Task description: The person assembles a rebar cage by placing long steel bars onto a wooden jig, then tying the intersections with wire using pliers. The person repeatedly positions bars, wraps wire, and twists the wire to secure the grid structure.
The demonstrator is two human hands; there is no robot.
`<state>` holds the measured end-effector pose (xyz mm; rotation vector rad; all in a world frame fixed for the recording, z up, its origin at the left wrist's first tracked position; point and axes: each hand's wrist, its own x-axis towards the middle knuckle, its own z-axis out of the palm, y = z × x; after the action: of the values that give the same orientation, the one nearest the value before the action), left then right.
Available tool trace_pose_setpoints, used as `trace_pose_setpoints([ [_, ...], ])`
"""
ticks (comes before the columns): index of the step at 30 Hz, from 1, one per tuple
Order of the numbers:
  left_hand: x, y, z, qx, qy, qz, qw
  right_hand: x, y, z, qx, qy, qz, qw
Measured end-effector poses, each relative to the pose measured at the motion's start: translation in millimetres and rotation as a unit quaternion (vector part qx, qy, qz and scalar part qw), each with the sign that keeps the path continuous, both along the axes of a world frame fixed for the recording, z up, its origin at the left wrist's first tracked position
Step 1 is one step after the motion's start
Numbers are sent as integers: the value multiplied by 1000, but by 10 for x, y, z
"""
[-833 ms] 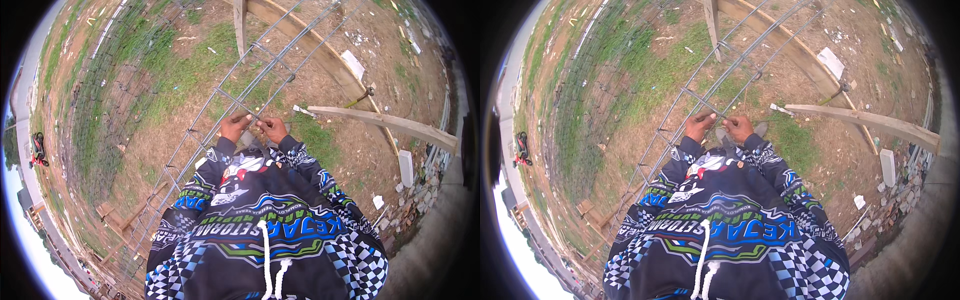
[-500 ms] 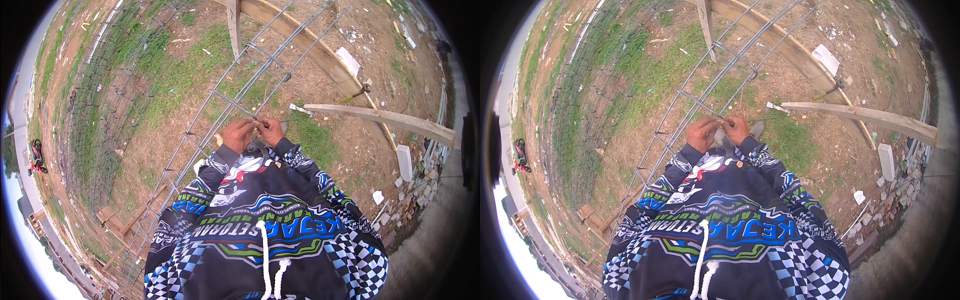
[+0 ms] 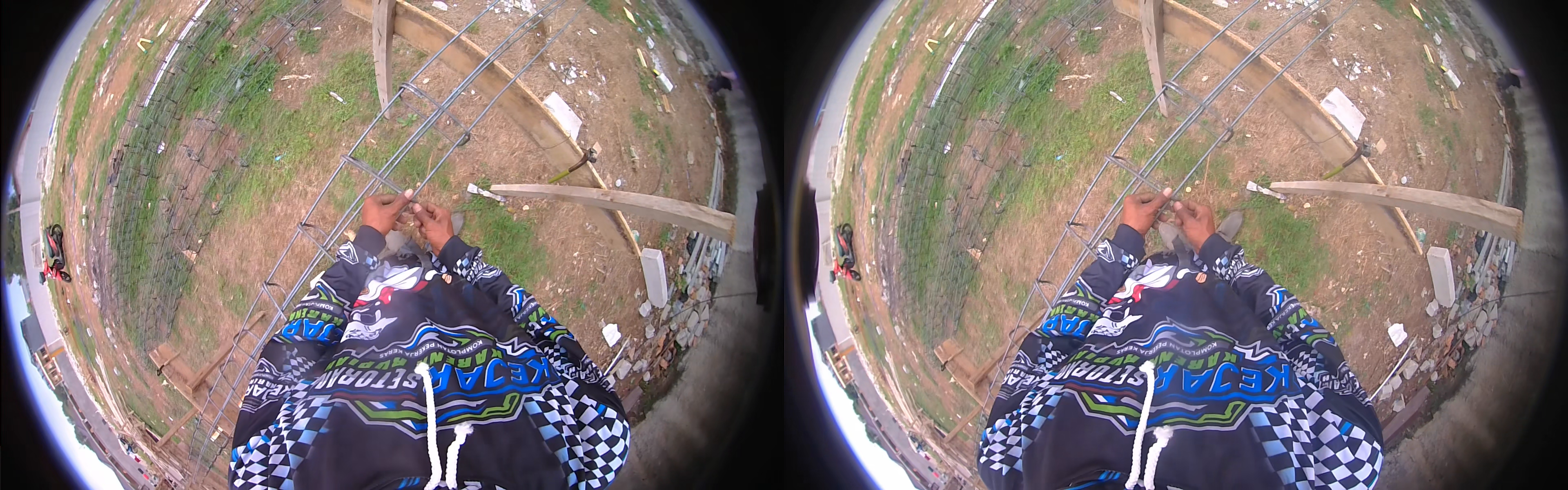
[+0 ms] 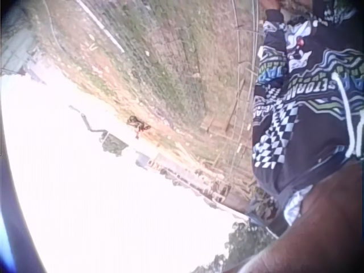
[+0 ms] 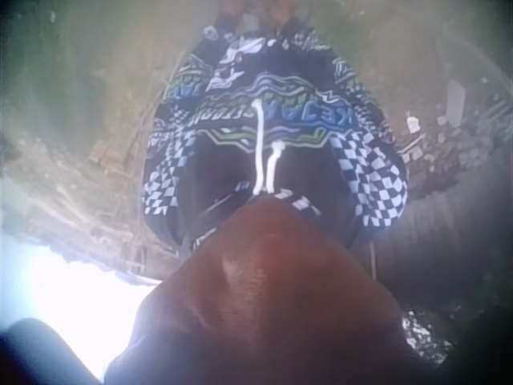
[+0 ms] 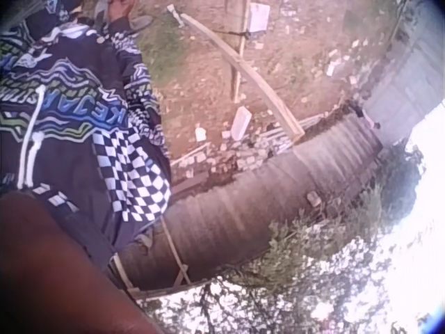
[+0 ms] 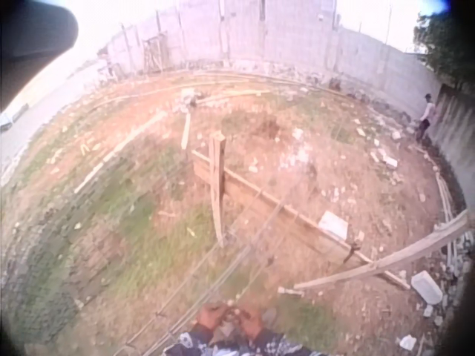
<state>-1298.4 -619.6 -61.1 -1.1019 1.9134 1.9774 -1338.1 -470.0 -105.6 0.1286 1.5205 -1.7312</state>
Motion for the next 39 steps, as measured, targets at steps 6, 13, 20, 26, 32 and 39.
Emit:
trace_pose_setpoints([
  [6,16,-30,-23,139,4,81,987,-25,45,33,29,-14,14,999],
  [13,38,-5,-256,5,16,12,1000,-10,51,43,11,-27,26,999],
  [20,43,51,-342,-66,56,33,996,-1,33,106,110,106,52,987],
  [26,42,83,-414,-114,62,23,991,-283,71,80,187,238,182,936],
  [32,51,87,-358,-152,78,6,985,-312,58,129,229,425,227,846],
  [39,53,135,-270,-157,112,32,981,-396,11,309,242,534,294,755],
])
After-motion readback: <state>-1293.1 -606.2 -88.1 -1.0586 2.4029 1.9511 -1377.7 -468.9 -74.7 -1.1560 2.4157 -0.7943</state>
